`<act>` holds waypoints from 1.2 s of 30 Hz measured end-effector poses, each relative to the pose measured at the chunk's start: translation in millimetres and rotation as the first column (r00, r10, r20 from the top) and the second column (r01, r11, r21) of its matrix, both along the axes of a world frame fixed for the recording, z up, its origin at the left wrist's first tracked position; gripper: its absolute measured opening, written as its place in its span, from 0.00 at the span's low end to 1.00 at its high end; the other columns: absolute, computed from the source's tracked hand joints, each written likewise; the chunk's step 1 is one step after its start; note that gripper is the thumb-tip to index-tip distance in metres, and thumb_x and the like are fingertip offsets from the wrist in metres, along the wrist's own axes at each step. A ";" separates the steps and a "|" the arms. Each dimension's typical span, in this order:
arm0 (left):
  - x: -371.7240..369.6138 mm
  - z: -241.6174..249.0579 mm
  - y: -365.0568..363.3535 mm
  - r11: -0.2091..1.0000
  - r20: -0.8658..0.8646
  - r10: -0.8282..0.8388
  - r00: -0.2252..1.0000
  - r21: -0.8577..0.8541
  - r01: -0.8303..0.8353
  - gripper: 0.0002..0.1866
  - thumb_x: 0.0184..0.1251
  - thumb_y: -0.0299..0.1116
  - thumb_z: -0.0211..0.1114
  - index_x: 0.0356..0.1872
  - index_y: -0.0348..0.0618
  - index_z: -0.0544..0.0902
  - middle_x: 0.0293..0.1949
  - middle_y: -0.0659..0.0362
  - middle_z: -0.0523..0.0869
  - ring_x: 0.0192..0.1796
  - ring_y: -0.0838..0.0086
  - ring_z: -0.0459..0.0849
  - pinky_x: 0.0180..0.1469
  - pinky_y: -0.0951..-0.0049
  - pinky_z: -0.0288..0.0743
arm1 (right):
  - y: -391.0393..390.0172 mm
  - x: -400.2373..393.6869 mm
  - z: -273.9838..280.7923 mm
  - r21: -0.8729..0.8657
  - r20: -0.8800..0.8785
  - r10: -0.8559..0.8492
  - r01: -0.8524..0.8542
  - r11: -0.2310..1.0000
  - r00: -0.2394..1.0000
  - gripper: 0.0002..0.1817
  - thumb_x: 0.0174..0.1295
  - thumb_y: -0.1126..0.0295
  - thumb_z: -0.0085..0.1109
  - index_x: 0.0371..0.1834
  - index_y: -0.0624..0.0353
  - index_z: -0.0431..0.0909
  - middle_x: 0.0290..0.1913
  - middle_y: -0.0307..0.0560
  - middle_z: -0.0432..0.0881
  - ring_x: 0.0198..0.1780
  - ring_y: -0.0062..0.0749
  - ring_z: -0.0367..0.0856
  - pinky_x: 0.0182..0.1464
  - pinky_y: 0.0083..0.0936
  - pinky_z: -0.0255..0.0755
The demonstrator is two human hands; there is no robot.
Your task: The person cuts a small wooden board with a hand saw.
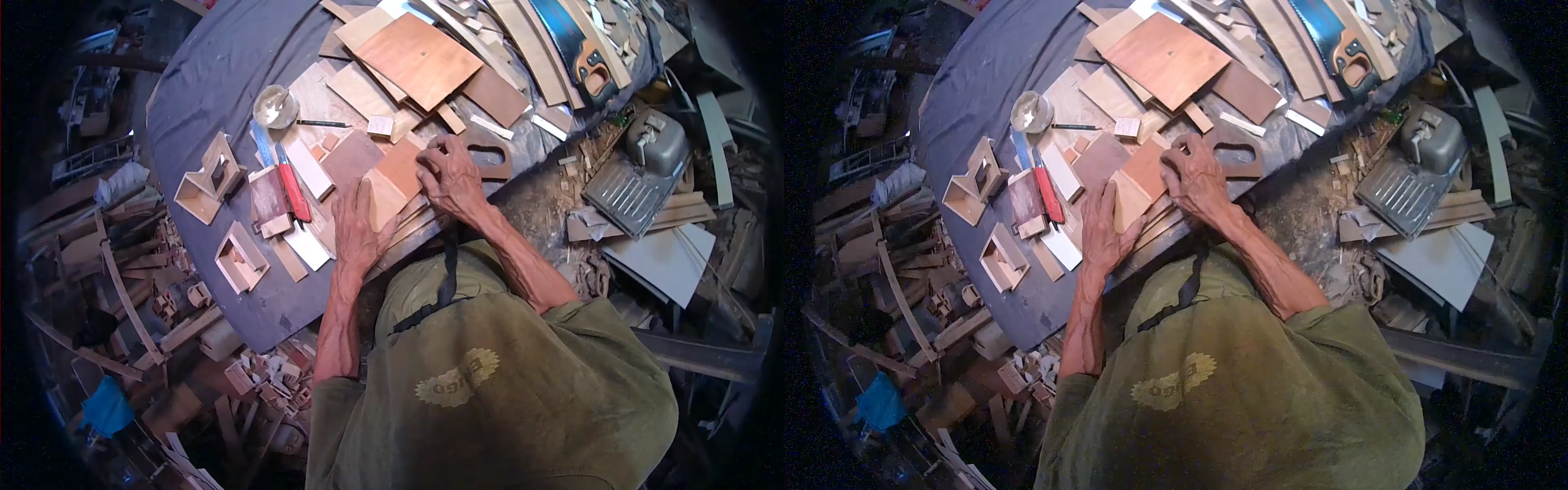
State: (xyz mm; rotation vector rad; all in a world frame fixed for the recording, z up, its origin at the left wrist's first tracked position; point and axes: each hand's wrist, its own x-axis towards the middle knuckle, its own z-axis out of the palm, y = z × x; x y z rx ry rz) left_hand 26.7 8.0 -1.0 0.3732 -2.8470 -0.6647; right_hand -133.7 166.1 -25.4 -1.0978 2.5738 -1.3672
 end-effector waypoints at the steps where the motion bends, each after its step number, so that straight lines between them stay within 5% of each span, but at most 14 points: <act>1: 0.6 0.9 0.4 1.000 0.001 -0.001 1.000 0.012 0.001 0.44 0.49 0.39 0.78 0.67 0.31 0.69 0.66 0.39 0.71 0.68 0.44 0.69 0.69 0.47 0.61 | -0.1 0.2 0.1 0.002 -0.004 -0.009 0.009 1.000 1.000 0.12 0.56 0.69 0.67 0.43 0.60 0.83 0.47 0.52 0.76 0.51 0.50 0.78 0.51 0.41 0.76; 14: -3.0 3.0 5.2 0.999 0.020 0.003 1.000 -0.044 -0.002 0.42 0.50 0.40 0.77 0.68 0.35 0.71 0.67 0.40 0.71 0.69 0.44 0.68 0.70 0.46 0.60 | 1.1 1.0 -3.1 0.008 0.065 -0.026 0.026 1.000 0.998 0.15 0.57 0.69 0.67 0.47 0.59 0.83 0.50 0.55 0.76 0.50 0.52 0.80 0.51 0.40 0.78; 17: -5.6 9.0 8.0 0.998 0.036 0.017 0.999 -0.055 -0.015 0.42 0.49 0.40 0.77 0.67 0.37 0.72 0.66 0.41 0.71 0.67 0.45 0.69 0.68 0.48 0.62 | 1.9 1.6 -1.7 0.010 0.203 -0.016 0.014 1.000 0.979 0.15 0.58 0.68 0.67 0.48 0.59 0.83 0.50 0.56 0.76 0.50 0.53 0.81 0.51 0.40 0.78; 36: -7.2 5.0 6.3 0.994 0.004 0.041 0.999 -0.103 -0.040 0.40 0.49 0.43 0.76 0.64 0.36 0.74 0.61 0.42 0.74 0.62 0.45 0.73 0.65 0.48 0.66 | 2.2 0.2 -0.5 0.007 0.256 0.002 -0.004 1.000 0.967 0.16 0.58 0.68 0.67 0.48 0.61 0.84 0.47 0.58 0.80 0.52 0.53 0.81 0.56 0.41 0.76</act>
